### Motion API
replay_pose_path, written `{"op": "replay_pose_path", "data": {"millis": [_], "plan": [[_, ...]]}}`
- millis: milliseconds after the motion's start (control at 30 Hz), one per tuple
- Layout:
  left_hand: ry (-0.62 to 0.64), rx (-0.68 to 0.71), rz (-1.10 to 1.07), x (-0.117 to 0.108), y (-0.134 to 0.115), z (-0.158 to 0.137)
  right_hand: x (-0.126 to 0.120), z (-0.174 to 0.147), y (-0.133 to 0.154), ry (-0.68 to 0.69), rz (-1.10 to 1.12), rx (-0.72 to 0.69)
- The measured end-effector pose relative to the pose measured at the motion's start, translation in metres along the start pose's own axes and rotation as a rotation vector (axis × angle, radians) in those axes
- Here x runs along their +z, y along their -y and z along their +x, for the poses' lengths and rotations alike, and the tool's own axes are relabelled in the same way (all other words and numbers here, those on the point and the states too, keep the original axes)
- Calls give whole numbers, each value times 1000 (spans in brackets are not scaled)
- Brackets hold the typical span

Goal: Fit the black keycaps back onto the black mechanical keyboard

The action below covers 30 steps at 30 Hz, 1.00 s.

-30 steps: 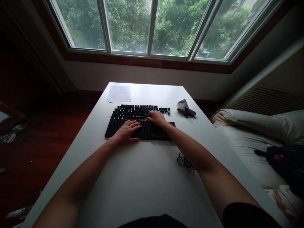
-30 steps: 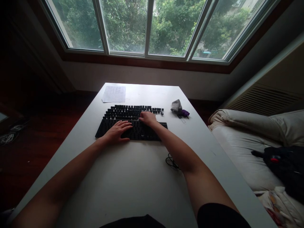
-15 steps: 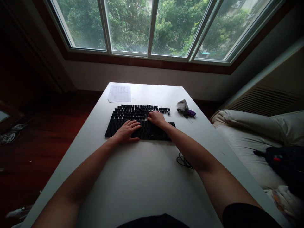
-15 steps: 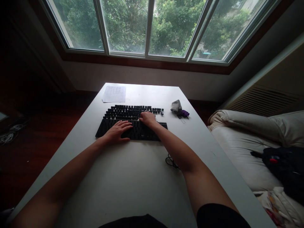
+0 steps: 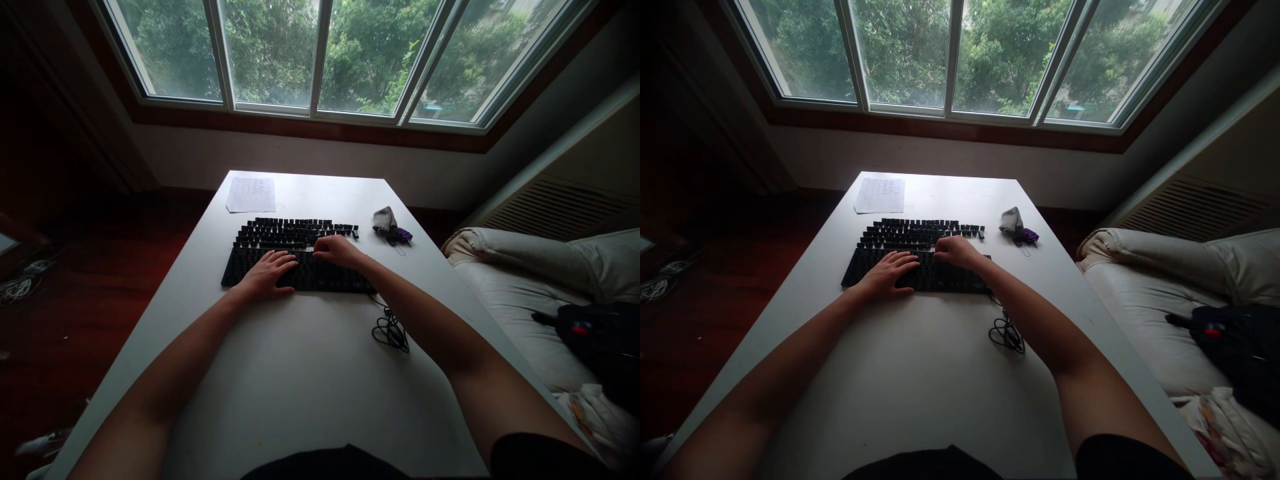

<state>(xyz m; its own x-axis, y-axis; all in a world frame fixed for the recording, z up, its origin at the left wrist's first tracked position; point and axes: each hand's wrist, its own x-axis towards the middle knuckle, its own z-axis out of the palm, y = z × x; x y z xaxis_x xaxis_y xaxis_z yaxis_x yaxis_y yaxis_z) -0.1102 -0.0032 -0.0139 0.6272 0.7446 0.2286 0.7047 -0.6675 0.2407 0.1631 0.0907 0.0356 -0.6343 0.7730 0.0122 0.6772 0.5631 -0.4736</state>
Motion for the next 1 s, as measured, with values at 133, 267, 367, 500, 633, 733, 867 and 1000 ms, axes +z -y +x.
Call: {"op": "replay_pose_path", "data": {"millis": [133, 267, 367, 500, 633, 733, 867, 1000], "plan": [[-5, -1, 0, 2, 1, 0, 0, -21, 10, 251, 177, -85], [-10, -3, -4, 1, -1, 0, 5, -31, 17, 400, 227, -85], [-10, -4, 1, 0, -2, 0, 9, -32, 18, 415, 220, -65], [-7, 1, 6, 1, -1, 0, 11, -30, 18, 410, 199, -15], [-14, 8, 9, 3, 0, 1, 11, -31, 19, 393, 192, -1], [-14, 9, 17, 3, 0, 1, 10, -31, 20, 410, 198, -13], [-14, 11, 17, 2, -2, 1, 8, -29, 19, 438, 206, -24], [-21, 12, 11, 2, -4, 1, 9, -26, 16, 466, 210, -42]]}}
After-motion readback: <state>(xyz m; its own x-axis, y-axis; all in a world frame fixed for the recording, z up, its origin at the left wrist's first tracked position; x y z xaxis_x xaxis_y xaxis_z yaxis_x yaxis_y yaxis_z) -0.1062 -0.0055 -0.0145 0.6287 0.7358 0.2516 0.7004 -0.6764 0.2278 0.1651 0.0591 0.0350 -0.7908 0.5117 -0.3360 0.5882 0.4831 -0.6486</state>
